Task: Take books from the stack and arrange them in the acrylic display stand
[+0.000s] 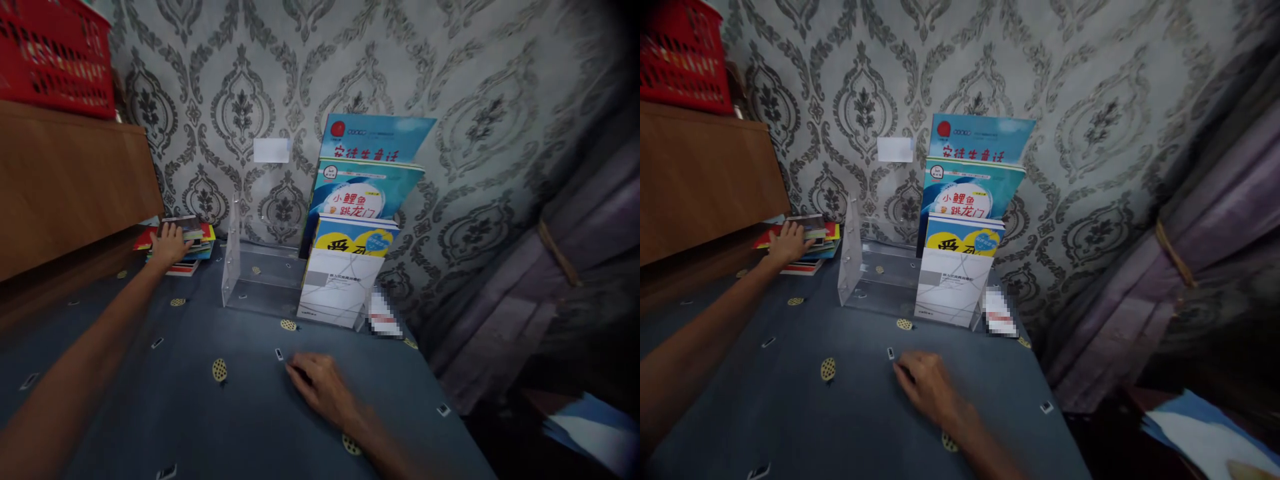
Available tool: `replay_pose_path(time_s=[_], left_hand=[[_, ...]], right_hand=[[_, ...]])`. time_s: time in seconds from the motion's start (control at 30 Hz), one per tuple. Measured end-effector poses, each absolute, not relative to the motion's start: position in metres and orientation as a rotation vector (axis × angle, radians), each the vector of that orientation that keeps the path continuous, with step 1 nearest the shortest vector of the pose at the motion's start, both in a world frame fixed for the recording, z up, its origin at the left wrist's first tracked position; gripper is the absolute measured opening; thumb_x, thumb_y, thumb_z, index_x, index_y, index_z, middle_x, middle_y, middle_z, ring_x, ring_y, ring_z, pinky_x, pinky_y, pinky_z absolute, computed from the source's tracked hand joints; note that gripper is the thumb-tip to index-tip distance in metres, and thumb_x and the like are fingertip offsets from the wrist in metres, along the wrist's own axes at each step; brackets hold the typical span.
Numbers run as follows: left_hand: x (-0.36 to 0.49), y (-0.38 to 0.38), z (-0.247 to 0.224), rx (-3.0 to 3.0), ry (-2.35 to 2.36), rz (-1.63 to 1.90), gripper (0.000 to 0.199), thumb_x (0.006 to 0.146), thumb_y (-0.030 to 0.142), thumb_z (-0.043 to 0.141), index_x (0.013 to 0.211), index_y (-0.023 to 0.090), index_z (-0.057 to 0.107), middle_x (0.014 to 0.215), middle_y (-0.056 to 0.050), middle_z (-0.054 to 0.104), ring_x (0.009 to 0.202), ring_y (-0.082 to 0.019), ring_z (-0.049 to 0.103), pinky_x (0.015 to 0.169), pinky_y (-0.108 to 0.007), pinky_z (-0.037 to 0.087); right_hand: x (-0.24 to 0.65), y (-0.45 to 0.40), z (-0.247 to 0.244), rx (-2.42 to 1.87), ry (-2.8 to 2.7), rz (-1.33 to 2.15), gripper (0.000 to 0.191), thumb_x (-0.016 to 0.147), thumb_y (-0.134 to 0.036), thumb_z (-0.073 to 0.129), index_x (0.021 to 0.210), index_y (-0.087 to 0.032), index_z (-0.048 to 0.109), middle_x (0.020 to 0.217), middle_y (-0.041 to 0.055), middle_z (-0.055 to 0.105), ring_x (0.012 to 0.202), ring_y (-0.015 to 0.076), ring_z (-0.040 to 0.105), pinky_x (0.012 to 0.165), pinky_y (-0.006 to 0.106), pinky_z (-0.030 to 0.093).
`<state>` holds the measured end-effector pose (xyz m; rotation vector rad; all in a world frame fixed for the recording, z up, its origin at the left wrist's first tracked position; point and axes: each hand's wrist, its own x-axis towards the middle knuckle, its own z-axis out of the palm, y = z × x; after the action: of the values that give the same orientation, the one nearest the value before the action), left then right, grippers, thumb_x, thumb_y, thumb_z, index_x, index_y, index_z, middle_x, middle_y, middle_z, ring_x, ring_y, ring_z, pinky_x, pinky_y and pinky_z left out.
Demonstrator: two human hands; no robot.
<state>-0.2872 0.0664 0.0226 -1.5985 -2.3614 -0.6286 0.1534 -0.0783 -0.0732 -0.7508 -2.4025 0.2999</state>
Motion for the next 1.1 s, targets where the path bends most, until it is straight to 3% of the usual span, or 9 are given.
replay_pose_path(time_s=[0.27,0.47,0.57,0.67,0.87,1.1], left_hand=[[-0.289,0.069,0.020,-1.628,-2.359,-0.516,0.055,0.095,0.044,0.041,0.137,0.010,0.053,0.150,-0.029,0.048,0.142,-0.045,0.039,0.107,-0.080,0.020],[-0.280,0.047,0.024,-1.642,-2.226,-0.295,0.044,0.098,0.041,0.041,0.125,0.012,0.059,0.130,-0.025,0.063,0.124,-0.041,0.054,0.103,-0.065,0.037],[-0.281,0.039,0.027,-1.655,-2.122,-0.135,0.039,0.096,0.037,0.043,0.121,0.012,0.060,0.125,-0.024,0.065,0.120,-0.039,0.055,0.100,-0.057,0.041],[-0.284,0.036,0.028,-1.660,-2.036,-0.087,0.039,0.093,0.032,0.046,0.122,0.011,0.060,0.127,-0.024,0.062,0.121,-0.039,0.053,0.099,-0.056,0.042],[-0.286,0.031,0.020,-1.684,-2.026,-0.129,0.050,0.091,0.011,0.037,0.138,0.012,0.054,0.134,-0.023,0.062,0.127,-0.035,0.056,0.100,-0.049,0.045],[-0.276,0.008,0.006,-1.713,-1.960,-0.099,0.052,0.093,0.007,0.031,0.140,0.009,0.053,0.137,-0.025,0.058,0.128,-0.036,0.054,0.100,-0.050,0.044]], right_hand=[[0.155,-0.077,-0.074,-0.784,-2.416,0.346,0.033,0.102,-0.027,0.040,0.073,-0.022,0.057,0.065,0.0015,0.064,0.059,0.0151,0.060,0.059,0.026,0.038],[0.155,-0.075,-0.078,-0.799,-2.436,0.336,0.040,0.105,-0.031,0.036,0.072,-0.021,0.057,0.064,0.0022,0.062,0.059,0.0135,0.057,0.058,0.025,0.037],[0.155,-0.075,-0.079,-0.803,-2.445,0.347,0.040,0.105,-0.031,0.035,0.073,-0.020,0.058,0.065,0.0028,0.063,0.061,0.0140,0.059,0.060,0.025,0.038],[0.156,-0.074,-0.078,-0.818,-2.444,0.393,0.038,0.104,-0.031,0.037,0.075,-0.020,0.060,0.068,0.0033,0.065,0.063,0.0145,0.061,0.062,0.025,0.040],[0.156,-0.075,-0.075,-0.856,-2.446,0.477,0.037,0.104,-0.031,0.038,0.078,-0.020,0.062,0.072,0.0037,0.067,0.067,0.0148,0.063,0.064,0.025,0.041],[0.156,-0.075,-0.076,-0.862,-2.452,0.417,0.032,0.102,-0.027,0.042,0.078,-0.020,0.062,0.071,0.0039,0.068,0.065,0.0156,0.064,0.063,0.025,0.041]])
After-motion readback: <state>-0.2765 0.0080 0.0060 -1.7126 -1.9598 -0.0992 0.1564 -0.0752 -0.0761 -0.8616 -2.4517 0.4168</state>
